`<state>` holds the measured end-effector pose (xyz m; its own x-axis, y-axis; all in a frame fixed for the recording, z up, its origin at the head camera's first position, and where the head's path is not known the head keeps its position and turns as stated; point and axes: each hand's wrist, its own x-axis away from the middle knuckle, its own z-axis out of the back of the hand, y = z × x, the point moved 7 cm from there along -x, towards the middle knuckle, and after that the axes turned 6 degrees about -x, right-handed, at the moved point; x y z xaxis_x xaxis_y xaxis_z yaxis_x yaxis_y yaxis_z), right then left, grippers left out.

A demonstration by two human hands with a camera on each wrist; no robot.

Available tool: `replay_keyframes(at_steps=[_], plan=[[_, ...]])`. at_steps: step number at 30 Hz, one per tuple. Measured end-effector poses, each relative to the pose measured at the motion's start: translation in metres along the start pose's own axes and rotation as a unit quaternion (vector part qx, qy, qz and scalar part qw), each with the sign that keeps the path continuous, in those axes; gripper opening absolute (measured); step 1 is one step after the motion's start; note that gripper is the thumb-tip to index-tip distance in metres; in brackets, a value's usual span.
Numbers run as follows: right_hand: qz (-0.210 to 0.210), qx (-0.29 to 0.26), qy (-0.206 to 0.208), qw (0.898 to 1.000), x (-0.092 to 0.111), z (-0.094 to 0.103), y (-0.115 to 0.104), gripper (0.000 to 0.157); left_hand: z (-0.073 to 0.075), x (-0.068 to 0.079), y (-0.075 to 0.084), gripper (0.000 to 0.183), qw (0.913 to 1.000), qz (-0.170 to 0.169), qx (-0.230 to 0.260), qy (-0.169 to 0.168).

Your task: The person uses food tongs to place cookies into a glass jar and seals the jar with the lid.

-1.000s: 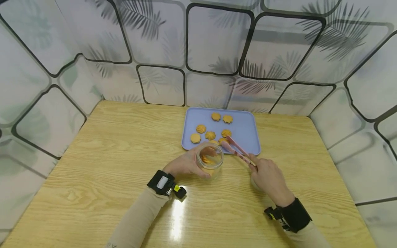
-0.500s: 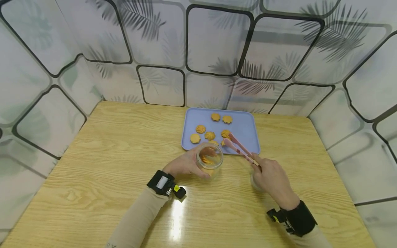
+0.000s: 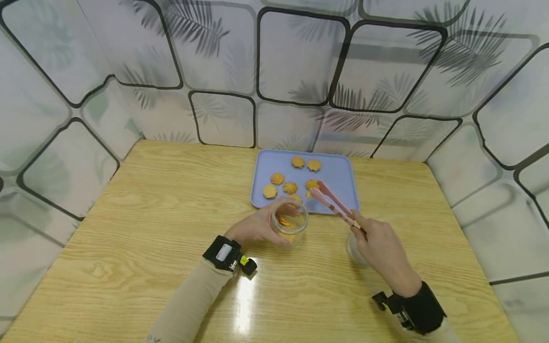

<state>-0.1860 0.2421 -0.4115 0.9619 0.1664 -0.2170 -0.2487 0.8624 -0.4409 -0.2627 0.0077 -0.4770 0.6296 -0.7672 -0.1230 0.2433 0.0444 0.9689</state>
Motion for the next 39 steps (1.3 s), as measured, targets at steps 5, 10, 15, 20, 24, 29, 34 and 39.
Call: replay_keyframes(at_steps=[5,10,15,20,24,29,34,39], plan=[[0.026,-0.003,0.023,0.999,0.005,0.006,-0.007,0.041,0.0,0.0,-0.001,0.092,1.0,-0.001,-0.001,-0.001],[0.041,-0.014,0.051,0.998,0.011,0.019,-0.017,0.044,0.0,0.0,-0.003,0.092,1.0,0.002,0.001,-0.003],[0.046,-0.017,0.062,0.997,0.014,0.029,-0.027,0.044,0.001,0.001,-0.002,0.093,1.0,-0.006,0.006,-0.004],[0.083,-0.022,0.088,0.992,0.018,0.038,-0.04,0.045,0.001,0.001,-0.001,0.092,0.9999,-0.012,0.005,-0.006],[0.097,-0.024,0.1,0.99,0.024,0.044,-0.049,0.046,0.001,0.0,-0.002,0.091,0.9999,-0.011,-0.001,-0.007],[0.112,-0.026,0.105,0.988,0.032,0.045,-0.06,0.048,0.0,0.001,-0.001,0.091,0.9999,-0.006,-0.008,-0.009],[0.118,-0.036,0.096,0.988,0.04,0.042,-0.066,0.051,0.001,0.003,-0.002,0.094,0.9997,0.015,-0.019,-0.004],[0.12,-0.049,0.088,0.988,0.045,0.037,-0.067,0.051,0.001,0.003,-0.003,0.098,0.9997,0.022,-0.014,-0.005]])
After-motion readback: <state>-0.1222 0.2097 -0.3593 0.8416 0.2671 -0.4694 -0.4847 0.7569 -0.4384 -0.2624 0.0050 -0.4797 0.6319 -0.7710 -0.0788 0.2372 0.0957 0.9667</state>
